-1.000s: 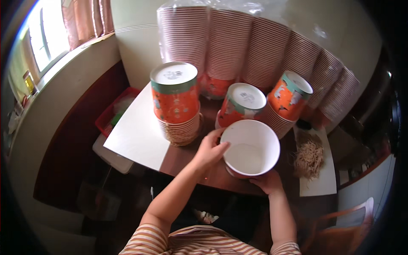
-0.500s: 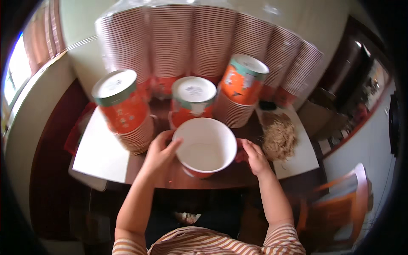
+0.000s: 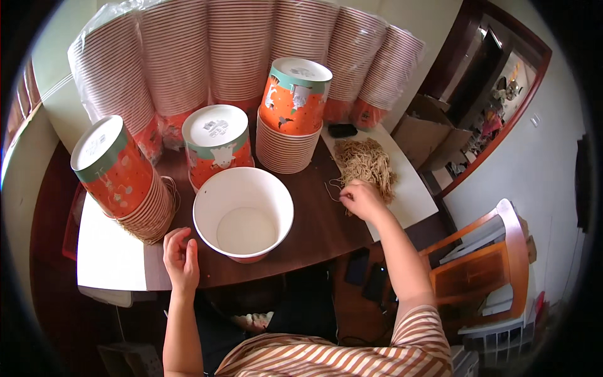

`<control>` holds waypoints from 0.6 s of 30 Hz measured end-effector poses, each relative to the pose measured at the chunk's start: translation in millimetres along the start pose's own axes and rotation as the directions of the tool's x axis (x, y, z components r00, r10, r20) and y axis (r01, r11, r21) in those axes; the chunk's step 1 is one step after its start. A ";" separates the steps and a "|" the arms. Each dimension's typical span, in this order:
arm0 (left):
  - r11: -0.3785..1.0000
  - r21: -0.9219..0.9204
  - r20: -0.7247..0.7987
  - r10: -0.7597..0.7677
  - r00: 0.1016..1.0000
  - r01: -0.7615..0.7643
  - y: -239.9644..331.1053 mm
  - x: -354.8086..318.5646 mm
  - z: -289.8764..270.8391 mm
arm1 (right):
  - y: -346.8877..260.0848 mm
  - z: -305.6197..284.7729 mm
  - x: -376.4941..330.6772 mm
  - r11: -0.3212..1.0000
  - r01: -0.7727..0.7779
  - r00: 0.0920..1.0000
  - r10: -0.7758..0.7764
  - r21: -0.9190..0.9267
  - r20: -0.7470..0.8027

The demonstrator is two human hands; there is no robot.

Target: Threading and tying strings to paper buckets to create handles as part of the packaging process.

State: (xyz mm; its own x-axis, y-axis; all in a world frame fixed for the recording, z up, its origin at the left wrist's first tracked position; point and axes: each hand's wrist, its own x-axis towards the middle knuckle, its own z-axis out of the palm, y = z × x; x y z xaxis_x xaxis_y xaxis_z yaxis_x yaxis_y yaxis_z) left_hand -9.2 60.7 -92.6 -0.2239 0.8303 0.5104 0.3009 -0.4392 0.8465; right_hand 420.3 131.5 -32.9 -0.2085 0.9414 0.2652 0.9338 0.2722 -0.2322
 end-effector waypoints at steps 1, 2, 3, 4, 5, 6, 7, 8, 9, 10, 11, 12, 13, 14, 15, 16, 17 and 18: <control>1.000 0.027 -0.004 0.008 1.000 -0.008 0.8 0.8 1.0 | -8.4 3.8 7.4 0.999 -0.044 0.998 0.043 0.016 0.043; 0.998 0.063 0.005 0.017 1.000 -0.018 1.9 0.7 2.4 | -15.0 7.1 15.5 0.994 -0.110 0.991 0.110 -0.001 0.078; 0.994 0.104 0.010 0.026 1.000 -0.027 2.6 0.9 1.5 | -20.5 11.8 26.9 0.995 -0.098 0.992 0.098 0.003 0.080; 0.994 0.100 0.005 0.044 0.999 -0.044 0.1 0.1 1.2 | -24.3 16.2 36.9 0.967 -0.252 0.960 0.248 0.016 0.133; 0.993 0.111 0.014 0.038 0.999 -0.040 0.5 -0.6 0.3 | -25.6 20.2 46.1 0.916 -0.401 0.902 0.390 0.020 0.187; 0.992 0.122 0.024 0.033 0.999 -0.036 2.7 -0.4 1.2 | -23.1 25.7 54.7 0.902 -0.430 0.886 0.428 -0.032 0.176; 0.991 0.127 0.017 0.033 0.999 -0.035 4.6 -0.1 1.7 | -22.5 28.6 61.0 0.906 -0.423 0.889 0.421 -0.029 0.179; 0.989 0.145 0.033 0.017 0.999 -0.021 6.4 0.4 2.8 | -21.8 30.6 66.2 0.880 -0.465 0.850 0.474 -0.097 0.231; 0.987 0.161 0.050 0.001 0.999 -0.009 7.8 1.0 4.0 | -21.0 32.1 69.8 0.849 -0.501 0.803 0.528 -0.167 0.277; 0.986 0.166 0.047 0.002 0.999 -0.010 9.7 1.1 4.4 | -20.4 34.3 71.3 0.853 -0.495 0.806 0.522 -0.166 0.280; 0.986 0.168 0.043 0.001 0.999 -0.009 9.5 0.9 4.2 | -19.3 36.5 69.9 0.873 -0.465 0.822 0.487 -0.145 0.295; 0.984 0.179 0.044 0.009 0.999 -0.016 8.2 0.2 4.5 | -18.1 37.6 66.7 0.891 -0.437 0.836 0.453 -0.124 0.310; 0.981 0.193 0.043 0.013 0.999 -0.021 6.9 -0.8 2.5 | -20.1 37.7 60.8 0.893 -0.433 0.837 0.449 -0.123 0.313; 0.980 0.198 0.039 0.010 0.999 -0.018 6.1 -1.4 1.1 | -23.4 35.5 52.2 0.951 -0.307 0.934 0.292 0.046 0.204; 0.986 0.168 0.024 0.011 1.000 -0.015 5.6 -2.1 0.1 | -27.9 32.3 42.4 0.969 -0.151 0.988 0.141 0.196 0.065; 0.991 0.136 0.006 0.012 1.000 -0.013 7.9 -3.3 -1.1 | -34.9 24.1 32.3 0.921 -0.094 0.995 0.094 0.379 0.020; 0.990 0.140 -0.001 0.010 1.000 -0.010 9.2 -4.0 -1.5 | -43.0 15.4 21.6 0.838 -0.030 0.998 0.056 0.545 -0.032; 0.988 0.145 0.001 0.049 0.999 -0.049 10.8 -4.2 -1.0 | -54.5 8.0 8.2 0.702 -0.022 0.998 0.061 0.712 -0.029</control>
State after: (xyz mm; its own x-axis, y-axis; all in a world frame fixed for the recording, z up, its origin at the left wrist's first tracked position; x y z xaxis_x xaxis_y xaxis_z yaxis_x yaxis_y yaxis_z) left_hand -5.9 52.2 -85.5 -0.2083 0.8079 0.5513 0.4430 -0.4246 0.7896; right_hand 365.3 125.9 -25.5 -0.1428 0.9501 0.2773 0.4532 0.3118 -0.8351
